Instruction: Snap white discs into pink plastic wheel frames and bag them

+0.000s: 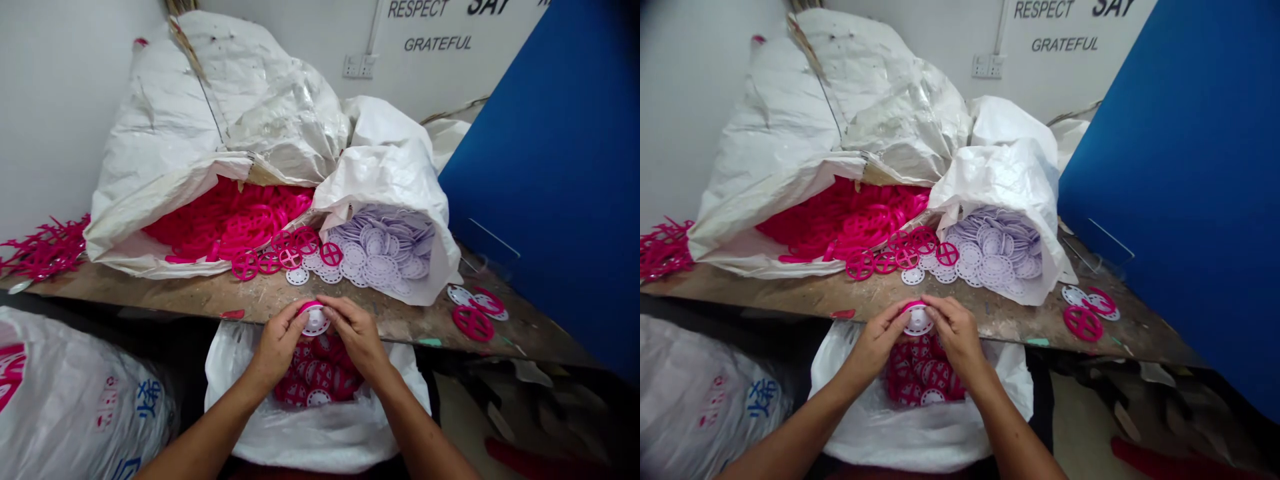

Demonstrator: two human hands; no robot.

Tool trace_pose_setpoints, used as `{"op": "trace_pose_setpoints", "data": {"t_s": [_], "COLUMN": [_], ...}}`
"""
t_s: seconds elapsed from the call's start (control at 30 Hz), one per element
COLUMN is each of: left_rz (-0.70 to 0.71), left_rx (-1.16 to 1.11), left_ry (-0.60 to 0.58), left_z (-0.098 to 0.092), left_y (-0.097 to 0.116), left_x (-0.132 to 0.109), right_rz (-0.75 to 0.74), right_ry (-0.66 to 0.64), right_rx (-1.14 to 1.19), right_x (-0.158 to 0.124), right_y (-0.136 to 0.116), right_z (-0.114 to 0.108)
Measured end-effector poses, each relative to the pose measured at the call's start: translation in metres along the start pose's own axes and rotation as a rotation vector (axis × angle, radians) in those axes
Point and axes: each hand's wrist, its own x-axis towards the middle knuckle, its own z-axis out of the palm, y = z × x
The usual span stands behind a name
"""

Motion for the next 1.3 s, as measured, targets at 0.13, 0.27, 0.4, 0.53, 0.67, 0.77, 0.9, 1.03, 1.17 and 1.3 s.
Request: {"op": "trace_pose_setpoints", "data": {"t_s": [0.13, 0.27, 0.4, 0.53, 0.67, 0.77, 0.9, 1.03, 1.17, 1.3], "left_rz": [0.132, -0.005, -0.155, -0.178, -0.276, -0.114, 0.214, 0.107, 0.038, 0.028], "left_rx": [0.219, 0.052, 0.012, 0.054, 0.061, 0.313, 0.797, 1.01, 0.981, 0.605], "left_ry": [0.027, -0.073, -0.141, -0.103, -0.248, -0.187, 0.328, 0.606, 0.569, 0.563], "left_z": [-0.002, 0.0, 0.002, 0.005, -0.009, -0.04, -0.095, -0.127, -0.128, -0.12], "left_y": [-0.001, -0.007, -0.015, -0.02, -0.013, 0.003, 0.02, 0.014, 0.0, -0.004], "left_x": [0.0, -0.004, -0.014, -0.023, -0.025, -0.012, 0.027, 0.065, 0.079, 0.072], "right_rz": [0.106, 0.233, 0.219, 0.217, 0.154, 0.042, -0.045, -0.043, -0.024, 0.016], "right_ry": [-0.042, -0.041, -0.143, -0.198, -0.348, -0.364, -0.201, -0.161, -0.156, -0.15], "right_rx": [0.068, 0.241, 0.249, 0.187, 0.065, -0.199, -0.542, -0.73, -0.743, -0.66], "right_x": [-0.001, -0.006, -0.019, -0.032, -0.023, 0.006, 0.057, 0.088, 0.097, 0.103], "right_y": [0.003, 0.005, 0.008, 0.013, 0.008, -0.001, -0.001, 0.009, 0.017, 0.022], "right_z": [0.001, -0.002, -0.003, -0.002, -0.01, -0.014, 0.001, 0.027, 0.041, 0.042]}}
